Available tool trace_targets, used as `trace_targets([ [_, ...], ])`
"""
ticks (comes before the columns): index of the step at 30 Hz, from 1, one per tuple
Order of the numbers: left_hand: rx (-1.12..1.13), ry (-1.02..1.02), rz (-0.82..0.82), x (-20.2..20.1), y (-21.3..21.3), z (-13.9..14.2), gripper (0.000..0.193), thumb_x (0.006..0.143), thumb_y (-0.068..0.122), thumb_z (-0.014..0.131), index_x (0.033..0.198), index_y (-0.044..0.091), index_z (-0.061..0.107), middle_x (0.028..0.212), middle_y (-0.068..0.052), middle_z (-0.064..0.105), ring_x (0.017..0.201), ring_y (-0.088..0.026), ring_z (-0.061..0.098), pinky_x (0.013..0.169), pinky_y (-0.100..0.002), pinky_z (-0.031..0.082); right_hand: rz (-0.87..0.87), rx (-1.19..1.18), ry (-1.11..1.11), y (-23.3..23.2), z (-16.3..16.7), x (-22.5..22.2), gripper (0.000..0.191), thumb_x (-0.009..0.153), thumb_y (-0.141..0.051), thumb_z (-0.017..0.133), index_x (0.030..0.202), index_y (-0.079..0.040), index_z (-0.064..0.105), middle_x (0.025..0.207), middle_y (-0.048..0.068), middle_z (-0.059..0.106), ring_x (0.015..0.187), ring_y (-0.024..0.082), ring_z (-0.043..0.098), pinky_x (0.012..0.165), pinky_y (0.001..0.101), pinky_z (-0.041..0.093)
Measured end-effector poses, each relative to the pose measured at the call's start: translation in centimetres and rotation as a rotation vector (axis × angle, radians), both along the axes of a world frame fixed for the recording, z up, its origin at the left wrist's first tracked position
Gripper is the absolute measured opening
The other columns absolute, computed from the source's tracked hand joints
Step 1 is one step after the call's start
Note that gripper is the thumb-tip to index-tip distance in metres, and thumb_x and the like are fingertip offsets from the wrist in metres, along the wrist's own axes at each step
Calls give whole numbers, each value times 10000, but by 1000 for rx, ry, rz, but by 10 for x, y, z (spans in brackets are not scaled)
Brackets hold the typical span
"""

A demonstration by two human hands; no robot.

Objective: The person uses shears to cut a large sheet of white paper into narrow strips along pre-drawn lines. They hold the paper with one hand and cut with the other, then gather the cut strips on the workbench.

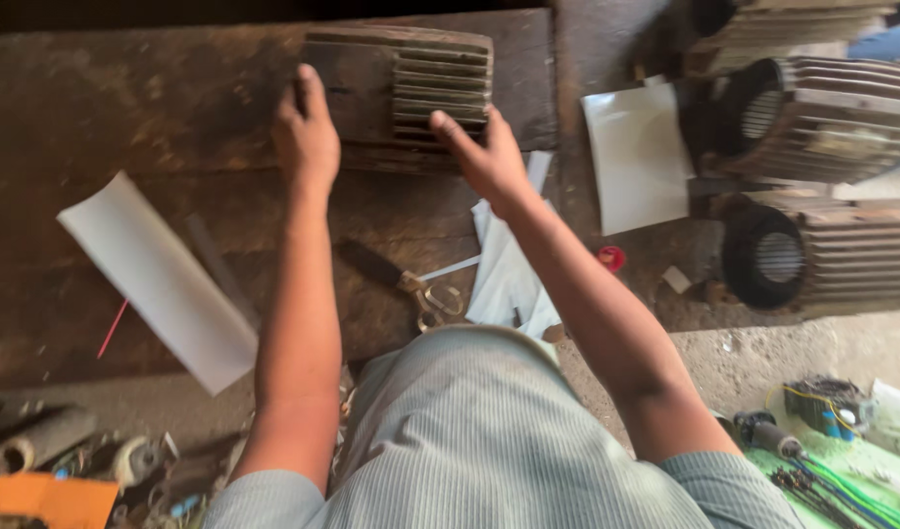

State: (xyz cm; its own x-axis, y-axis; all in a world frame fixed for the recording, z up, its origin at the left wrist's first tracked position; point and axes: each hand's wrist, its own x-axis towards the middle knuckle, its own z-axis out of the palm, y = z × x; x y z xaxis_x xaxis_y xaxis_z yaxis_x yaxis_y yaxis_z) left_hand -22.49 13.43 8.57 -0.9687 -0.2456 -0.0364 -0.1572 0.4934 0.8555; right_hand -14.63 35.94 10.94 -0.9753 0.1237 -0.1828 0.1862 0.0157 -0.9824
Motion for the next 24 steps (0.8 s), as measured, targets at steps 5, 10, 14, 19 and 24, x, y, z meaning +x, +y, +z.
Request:
trace_targets([
  [5,-103,-59,31,18,-107,11,680,1062,607,424,1202,-5,683,1151,-246,731,1112,-425,690,945,-466,525,138,-46,65,-95,-11,28,687,964,-496,707,1409,-4,528,1371,153,663,1282,224,597,1118,355,455],
  [10,-91,-113,-150,41,-199,23,757,1055,641,417,1448,4,534,1494,-250,519,1380,-414,454,1107,-454,376,552,-58,-140,-138,-10,72,797,932,-476,705,1498,-37,355,1468,178,535,1318,250,555,1102,381,443],
  [14,-16,-153,-201,60,-241,25,771,1065,662,411,1467,11,498,1539,-226,496,1435,-363,437,1158,-443,347,629,666,481,-125,-20,122,723,916,-404,794,1465,-54,478,1443,209,555,1301,397,532,1091,477,447],
  [19,-190,-62,-231,58,-236,33,664,1075,617,406,1254,21,637,1205,-260,678,1164,-400,671,996,-495,522,464,1116,297,-96,-46,183,632,898,-293,745,1479,-189,519,1409,235,494,1219,425,486,990,521,407],
  [24,-263,467,-486,42,-209,34,545,1145,499,533,1306,-5,664,1213,-244,739,1080,-446,709,822,-533,554,252,1178,251,-92,-70,236,669,904,-116,689,1542,-236,529,1395,140,532,1250,351,500,1047,490,413],
])
